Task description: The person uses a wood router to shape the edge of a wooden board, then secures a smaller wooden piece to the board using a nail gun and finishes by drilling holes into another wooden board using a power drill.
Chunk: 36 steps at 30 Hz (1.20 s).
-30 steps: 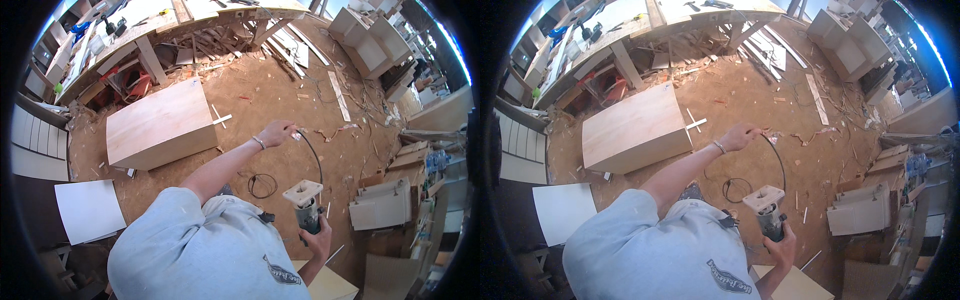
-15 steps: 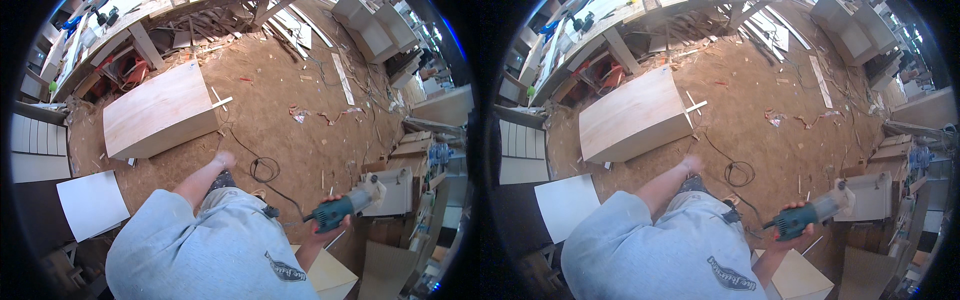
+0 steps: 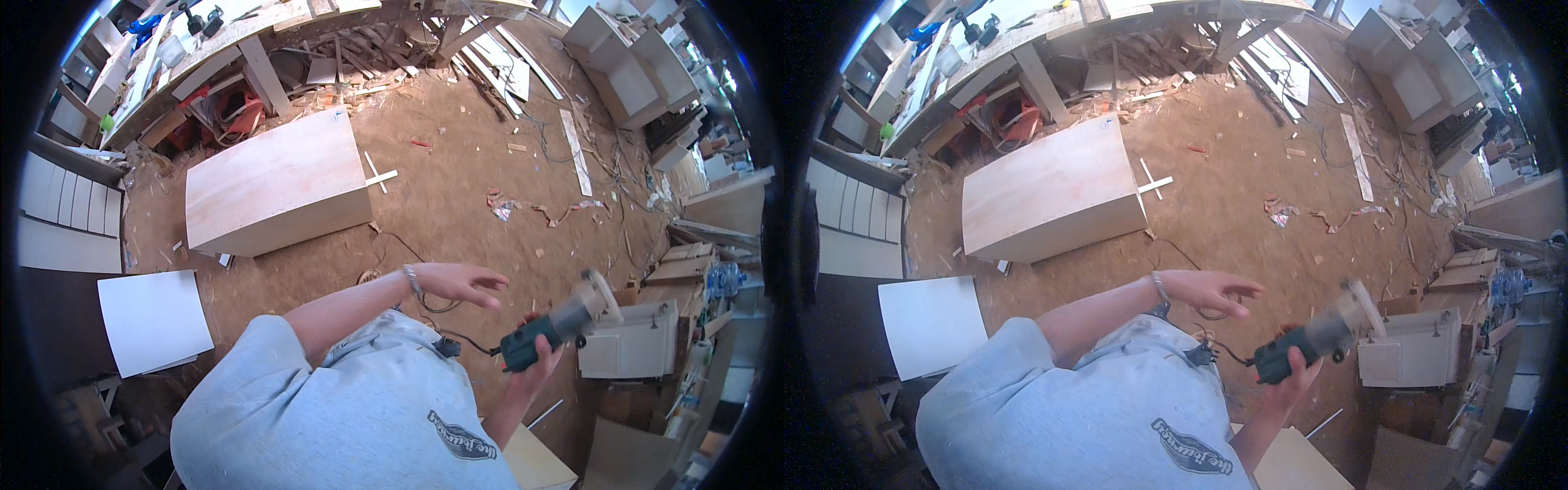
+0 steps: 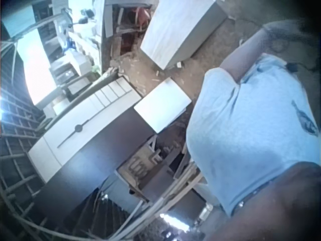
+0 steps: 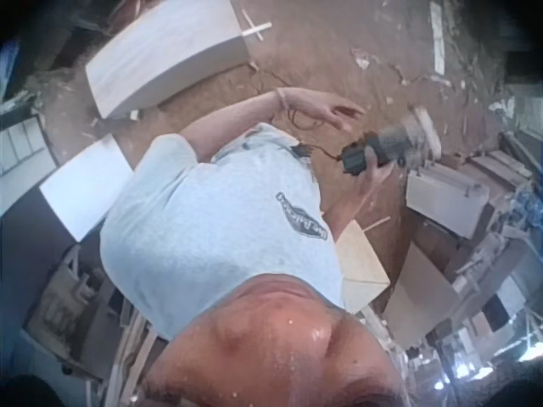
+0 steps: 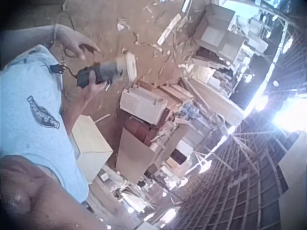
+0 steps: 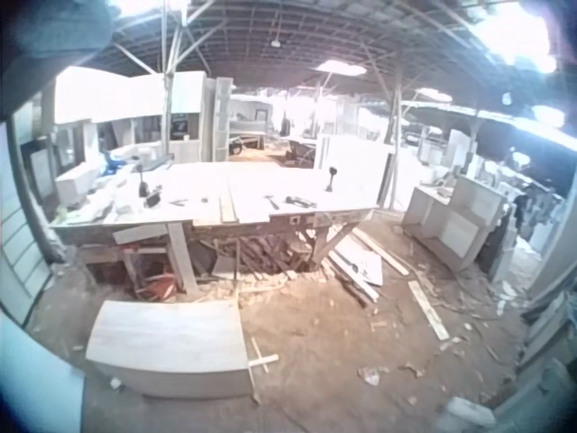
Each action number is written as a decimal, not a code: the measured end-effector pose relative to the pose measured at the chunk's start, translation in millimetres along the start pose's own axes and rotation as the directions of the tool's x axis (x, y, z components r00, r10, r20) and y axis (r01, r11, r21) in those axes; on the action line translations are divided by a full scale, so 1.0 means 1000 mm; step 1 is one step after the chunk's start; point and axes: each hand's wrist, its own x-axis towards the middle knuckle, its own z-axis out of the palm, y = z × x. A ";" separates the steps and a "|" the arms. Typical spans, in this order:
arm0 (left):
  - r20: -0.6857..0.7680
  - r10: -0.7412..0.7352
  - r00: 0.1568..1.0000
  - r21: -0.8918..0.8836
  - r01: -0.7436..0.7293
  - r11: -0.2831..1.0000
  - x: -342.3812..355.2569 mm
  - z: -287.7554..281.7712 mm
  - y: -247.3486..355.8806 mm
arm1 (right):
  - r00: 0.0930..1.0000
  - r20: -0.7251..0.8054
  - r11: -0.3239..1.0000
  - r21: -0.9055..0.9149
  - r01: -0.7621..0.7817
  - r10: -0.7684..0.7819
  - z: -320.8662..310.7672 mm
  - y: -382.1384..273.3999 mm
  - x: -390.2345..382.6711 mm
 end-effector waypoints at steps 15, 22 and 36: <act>-0.331 0.138 0.933 -0.805 -0.356 0.474 0.018 0.047 0.043 | 0.900 0.399 0.693 -0.598 0.402 -0.178 0.073 -0.031 0.011; -0.453 0.198 0.869 -0.704 -0.485 0.518 0.007 0.038 0.073 | 0.953 0.302 0.955 -0.291 0.061 0.030 0.042 0.036 0.005; -0.734 0.645 0.215 -0.148 -0.976 0.157 -0.191 -0.139 0.237 | 0.823 -0.347 0.239 -0.935 -0.263 -0.449 -0.385 0.006 0.039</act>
